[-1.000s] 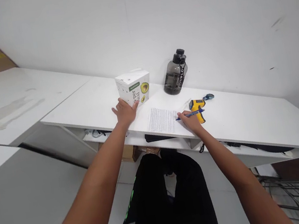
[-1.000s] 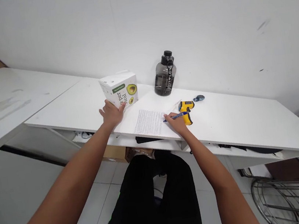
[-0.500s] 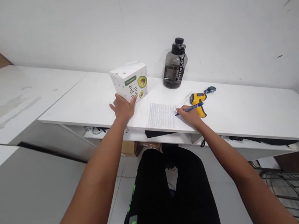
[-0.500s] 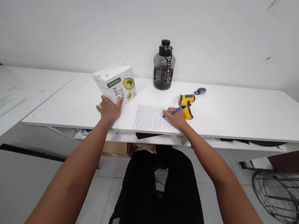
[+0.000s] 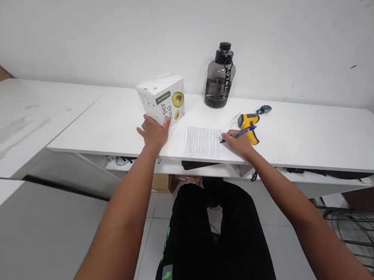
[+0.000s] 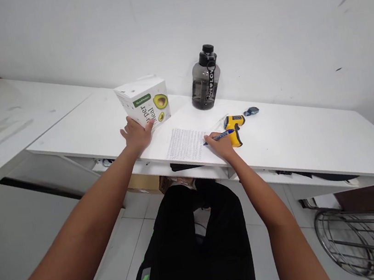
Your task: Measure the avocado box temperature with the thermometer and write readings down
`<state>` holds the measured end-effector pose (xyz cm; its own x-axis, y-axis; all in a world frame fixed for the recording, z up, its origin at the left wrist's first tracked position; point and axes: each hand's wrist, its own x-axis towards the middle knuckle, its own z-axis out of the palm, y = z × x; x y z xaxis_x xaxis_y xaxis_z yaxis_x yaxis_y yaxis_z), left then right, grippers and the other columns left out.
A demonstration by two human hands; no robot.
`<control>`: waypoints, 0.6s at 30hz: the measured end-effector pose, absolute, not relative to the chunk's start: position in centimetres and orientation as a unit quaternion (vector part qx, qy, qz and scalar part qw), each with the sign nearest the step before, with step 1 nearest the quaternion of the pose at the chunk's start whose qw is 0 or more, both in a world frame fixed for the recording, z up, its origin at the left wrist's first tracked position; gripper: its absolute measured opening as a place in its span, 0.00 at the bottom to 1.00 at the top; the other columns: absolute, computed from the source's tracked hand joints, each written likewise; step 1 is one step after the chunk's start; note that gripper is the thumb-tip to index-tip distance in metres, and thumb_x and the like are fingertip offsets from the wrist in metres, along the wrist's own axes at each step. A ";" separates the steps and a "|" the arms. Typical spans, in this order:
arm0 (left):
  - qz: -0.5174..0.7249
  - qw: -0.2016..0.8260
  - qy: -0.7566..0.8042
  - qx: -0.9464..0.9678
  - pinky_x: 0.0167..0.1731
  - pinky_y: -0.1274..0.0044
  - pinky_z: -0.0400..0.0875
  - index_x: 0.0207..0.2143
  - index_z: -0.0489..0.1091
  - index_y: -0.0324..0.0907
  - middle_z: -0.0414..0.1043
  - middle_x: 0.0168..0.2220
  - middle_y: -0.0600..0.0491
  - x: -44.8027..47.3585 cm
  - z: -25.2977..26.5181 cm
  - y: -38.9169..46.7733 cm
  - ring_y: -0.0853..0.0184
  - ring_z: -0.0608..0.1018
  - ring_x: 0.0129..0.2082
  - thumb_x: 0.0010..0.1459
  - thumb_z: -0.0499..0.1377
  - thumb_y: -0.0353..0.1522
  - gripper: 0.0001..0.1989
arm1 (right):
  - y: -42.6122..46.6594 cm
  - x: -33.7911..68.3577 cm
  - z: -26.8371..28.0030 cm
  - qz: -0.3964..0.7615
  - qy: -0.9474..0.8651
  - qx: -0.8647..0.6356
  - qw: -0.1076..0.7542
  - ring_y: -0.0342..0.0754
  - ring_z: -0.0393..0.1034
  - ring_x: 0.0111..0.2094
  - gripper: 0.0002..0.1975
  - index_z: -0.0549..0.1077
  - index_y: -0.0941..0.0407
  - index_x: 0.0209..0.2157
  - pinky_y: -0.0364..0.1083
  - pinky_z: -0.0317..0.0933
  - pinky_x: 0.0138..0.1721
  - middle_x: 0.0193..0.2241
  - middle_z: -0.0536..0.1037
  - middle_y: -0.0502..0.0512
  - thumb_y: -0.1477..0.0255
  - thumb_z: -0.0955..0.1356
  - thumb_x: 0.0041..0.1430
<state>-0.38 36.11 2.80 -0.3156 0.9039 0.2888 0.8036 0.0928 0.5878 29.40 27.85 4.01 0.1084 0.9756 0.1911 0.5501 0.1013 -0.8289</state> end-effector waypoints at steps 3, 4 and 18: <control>0.341 0.076 0.736 0.579 0.69 0.49 0.40 0.70 0.42 0.28 0.58 0.67 0.26 -0.4 2.8 36.1 0.41 0.60 0.69 0.61 0.48 0.55 0.49 | 27.8 29.4 4.0 0.259 -0.615 -0.618 0.416 0.49 0.62 0.29 0.19 0.66 0.52 0.18 0.48 0.57 0.35 0.19 0.66 0.48 0.56 0.68 0.53; 0.341 0.076 0.737 0.579 0.69 0.49 0.40 0.70 0.42 0.28 0.58 0.67 0.26 -0.4 2.8 36.1 0.41 0.59 0.69 0.61 0.48 0.55 0.49 | 27.8 29.4 4.1 0.257 -0.614 -0.619 0.417 0.48 0.62 0.29 0.19 0.66 0.52 0.18 0.48 0.57 0.35 0.19 0.66 0.48 0.56 0.68 0.53; 0.341 0.078 0.736 0.579 0.69 0.49 0.40 0.70 0.42 0.29 0.58 0.67 0.26 -0.2 3.1 36.0 0.42 0.59 0.69 0.61 0.48 0.55 0.49 | 28.0 29.5 4.0 0.246 -0.607 -0.625 0.423 0.48 0.62 0.29 0.18 0.66 0.52 0.18 0.48 0.59 0.36 0.18 0.66 0.48 0.56 0.67 0.54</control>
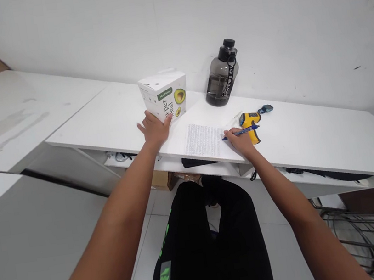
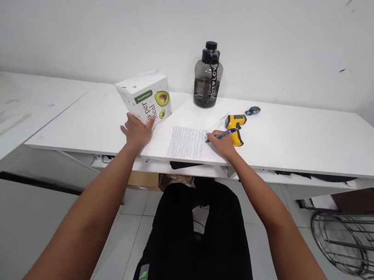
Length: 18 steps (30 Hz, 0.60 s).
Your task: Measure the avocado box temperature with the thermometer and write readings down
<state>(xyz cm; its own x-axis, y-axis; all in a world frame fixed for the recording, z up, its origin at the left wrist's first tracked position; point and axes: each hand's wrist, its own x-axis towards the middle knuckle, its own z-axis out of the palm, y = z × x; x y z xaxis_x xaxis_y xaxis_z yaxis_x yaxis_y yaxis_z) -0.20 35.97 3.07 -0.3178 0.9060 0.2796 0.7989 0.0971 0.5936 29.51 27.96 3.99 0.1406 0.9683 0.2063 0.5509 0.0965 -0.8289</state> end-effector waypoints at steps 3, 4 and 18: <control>0.339 0.077 0.739 0.578 0.69 0.49 0.40 0.70 0.42 0.29 0.57 0.67 0.27 -0.1 3.2 35.8 0.42 0.59 0.69 0.61 0.48 0.55 0.48 | 27.9 29.6 4.0 0.255 -0.608 -0.623 0.421 0.48 0.62 0.28 0.18 0.66 0.52 0.18 0.48 0.59 0.36 0.18 0.65 0.47 0.56 0.68 0.54; 0.337 0.077 0.739 0.578 0.69 0.49 0.40 0.70 0.42 0.29 0.57 0.67 0.27 -0.1 3.3 35.8 0.41 0.58 0.70 0.61 0.48 0.55 0.48 | 27.9 29.6 4.0 0.258 -0.610 -0.622 0.418 0.48 0.62 0.28 0.18 0.66 0.52 0.18 0.48 0.58 0.36 0.18 0.65 0.47 0.56 0.68 0.54; 0.342 0.077 0.738 0.577 0.69 0.50 0.40 0.71 0.43 0.29 0.56 0.67 0.27 -0.1 3.3 35.7 0.42 0.59 0.69 0.61 0.48 0.55 0.48 | 27.6 29.5 4.0 0.226 -0.599 -0.628 0.443 0.49 0.65 0.31 0.18 0.67 0.52 0.19 0.49 0.60 0.37 0.21 0.68 0.48 0.56 0.67 0.56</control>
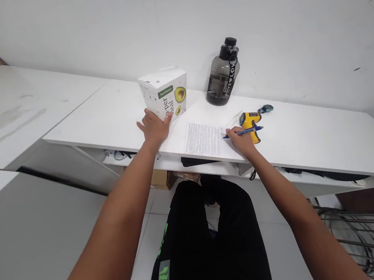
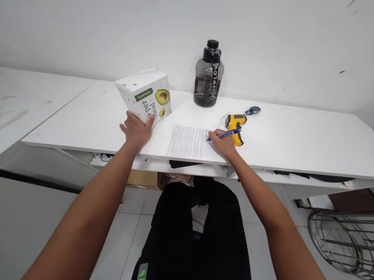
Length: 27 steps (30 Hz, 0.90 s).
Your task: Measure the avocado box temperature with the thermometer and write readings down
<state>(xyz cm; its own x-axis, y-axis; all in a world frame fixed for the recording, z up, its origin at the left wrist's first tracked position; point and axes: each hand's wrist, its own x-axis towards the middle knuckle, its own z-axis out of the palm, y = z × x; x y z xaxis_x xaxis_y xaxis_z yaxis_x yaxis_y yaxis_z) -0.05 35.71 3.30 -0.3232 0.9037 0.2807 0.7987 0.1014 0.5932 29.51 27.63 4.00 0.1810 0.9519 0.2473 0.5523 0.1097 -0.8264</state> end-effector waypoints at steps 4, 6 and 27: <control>0.346 0.079 0.734 0.579 0.69 0.49 0.40 0.71 0.43 0.30 0.58 0.67 0.27 -0.1 3.1 35.8 0.42 0.59 0.69 0.61 0.48 0.55 0.48 | 27.6 29.4 4.2 0.231 -0.596 -0.632 0.439 0.50 0.65 0.31 0.17 0.67 0.52 0.19 0.49 0.61 0.38 0.21 0.69 0.49 0.57 0.67 0.55; 0.347 0.076 0.733 0.580 0.69 0.49 0.40 0.71 0.43 0.30 0.57 0.67 0.27 -0.2 3.0 35.9 0.42 0.59 0.69 0.61 0.48 0.56 0.48 | 27.6 29.3 4.3 0.233 -0.597 -0.637 0.429 0.50 0.65 0.31 0.17 0.67 0.52 0.19 0.49 0.61 0.38 0.21 0.69 0.49 0.57 0.67 0.55; 0.346 0.085 0.728 0.585 0.69 0.48 0.40 0.71 0.43 0.32 0.58 0.67 0.29 -0.2 3.2 35.7 0.41 0.59 0.69 0.62 0.48 0.56 0.48 | 27.6 29.3 4.2 0.229 -0.600 -0.630 0.437 0.48 0.62 0.29 0.17 0.65 0.52 0.18 0.48 0.60 0.37 0.19 0.66 0.48 0.58 0.67 0.54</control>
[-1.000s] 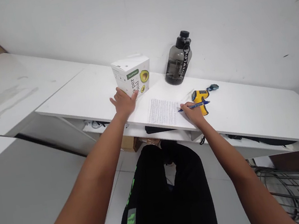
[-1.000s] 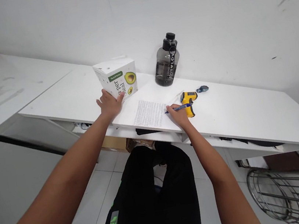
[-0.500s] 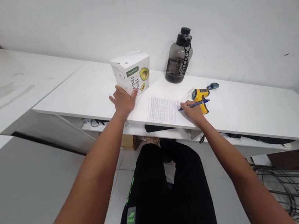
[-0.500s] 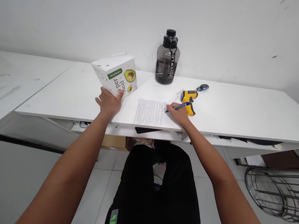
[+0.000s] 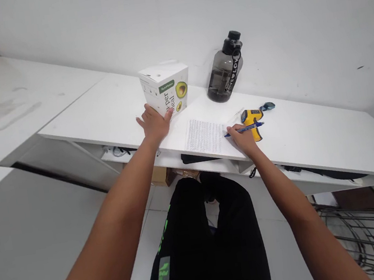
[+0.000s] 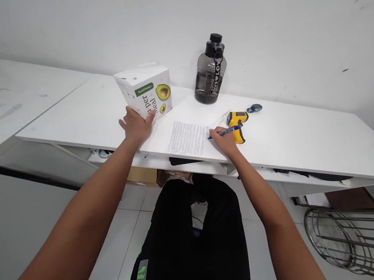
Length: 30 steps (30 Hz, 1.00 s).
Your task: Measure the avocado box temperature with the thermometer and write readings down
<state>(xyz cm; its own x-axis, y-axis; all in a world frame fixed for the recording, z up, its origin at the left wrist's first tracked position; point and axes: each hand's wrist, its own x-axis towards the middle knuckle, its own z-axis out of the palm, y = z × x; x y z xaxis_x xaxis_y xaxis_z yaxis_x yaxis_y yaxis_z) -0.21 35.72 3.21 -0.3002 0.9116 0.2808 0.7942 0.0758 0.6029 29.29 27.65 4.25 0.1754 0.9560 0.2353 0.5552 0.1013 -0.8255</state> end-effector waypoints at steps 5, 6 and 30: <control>0.344 0.080 0.731 0.584 0.69 0.49 0.40 0.71 0.43 0.30 0.57 0.67 0.27 -0.2 3.1 35.8 0.41 0.58 0.69 0.62 0.48 0.55 0.48 | 27.7 29.6 4.2 0.255 -0.602 -0.624 0.429 0.47 0.59 0.27 0.18 0.64 0.52 0.17 0.48 0.58 0.34 0.18 0.63 0.47 0.58 0.68 0.53; 0.344 0.079 0.731 0.583 0.69 0.49 0.40 0.71 0.43 0.31 0.57 0.67 0.27 -0.2 3.1 35.8 0.41 0.58 0.69 0.62 0.48 0.56 0.48 | 27.7 29.7 4.1 0.260 -0.597 -0.624 0.432 0.47 0.59 0.26 0.18 0.64 0.52 0.17 0.48 0.58 0.34 0.17 0.63 0.46 0.58 0.68 0.53; 0.383 0.083 0.715 0.579 0.67 0.48 0.43 0.65 0.52 0.30 0.65 0.61 0.27 -0.8 3.0 36.1 0.40 0.64 0.65 0.60 0.51 0.55 0.44 | 29.8 29.4 1.6 0.040 -0.679 -0.644 0.350 0.50 0.72 0.33 0.23 0.72 0.57 0.56 0.50 0.67 0.43 0.41 0.80 0.57 0.72 0.62 0.59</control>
